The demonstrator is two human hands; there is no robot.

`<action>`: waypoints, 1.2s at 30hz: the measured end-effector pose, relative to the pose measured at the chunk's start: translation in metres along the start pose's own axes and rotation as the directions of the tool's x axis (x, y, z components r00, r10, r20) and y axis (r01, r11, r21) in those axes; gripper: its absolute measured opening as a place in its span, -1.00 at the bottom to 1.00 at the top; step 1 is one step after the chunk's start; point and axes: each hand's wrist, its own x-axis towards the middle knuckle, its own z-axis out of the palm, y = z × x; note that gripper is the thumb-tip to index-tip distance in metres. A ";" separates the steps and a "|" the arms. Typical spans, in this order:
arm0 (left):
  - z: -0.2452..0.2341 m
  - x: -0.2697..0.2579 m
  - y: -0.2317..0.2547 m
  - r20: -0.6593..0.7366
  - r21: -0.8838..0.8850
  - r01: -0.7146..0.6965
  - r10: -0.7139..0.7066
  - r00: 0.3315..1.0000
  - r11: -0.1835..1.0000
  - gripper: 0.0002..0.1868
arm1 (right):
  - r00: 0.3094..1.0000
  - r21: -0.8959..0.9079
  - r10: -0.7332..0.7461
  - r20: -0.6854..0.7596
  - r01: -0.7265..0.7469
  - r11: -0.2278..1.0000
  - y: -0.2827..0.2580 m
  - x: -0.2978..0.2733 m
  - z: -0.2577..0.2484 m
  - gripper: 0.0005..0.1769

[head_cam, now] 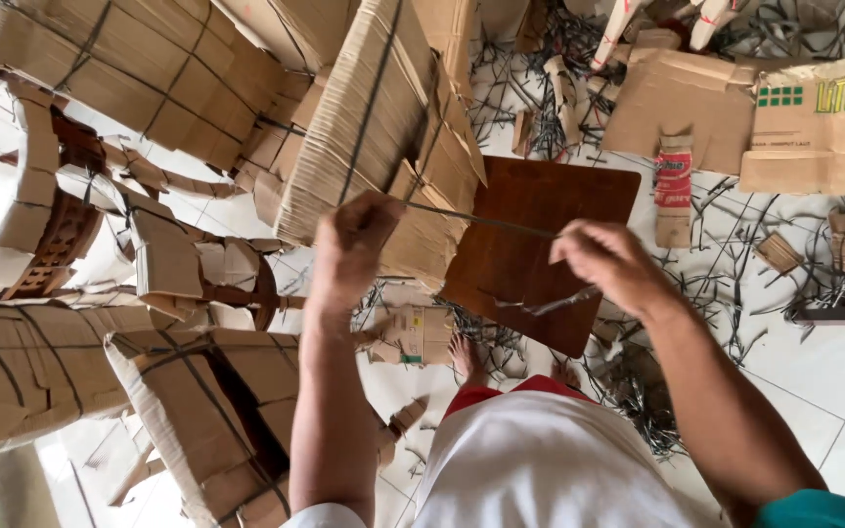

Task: Untying and removing plastic packing straps from furniture wrapped in cardboard.

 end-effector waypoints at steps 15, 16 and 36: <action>-0.146 0.105 -0.092 -0.194 -0.264 0.176 -0.231 0.953 0.948 -0.80 | 0.934 0.262 -0.015 -0.358 0.116 0.958 -0.054 0.155 0.075 -0.73; -0.150 0.111 -0.099 -0.194 -0.266 0.167 -0.223 0.955 0.949 -0.80 | 0.932 0.257 -0.024 -0.362 0.125 0.958 -0.060 0.164 0.080 -0.73; -0.123 0.319 -0.207 -0.245 -0.563 0.162 -0.351 0.904 0.810 -0.79 | 0.853 0.510 0.176 -0.492 0.118 0.852 -0.100 0.399 0.062 -0.64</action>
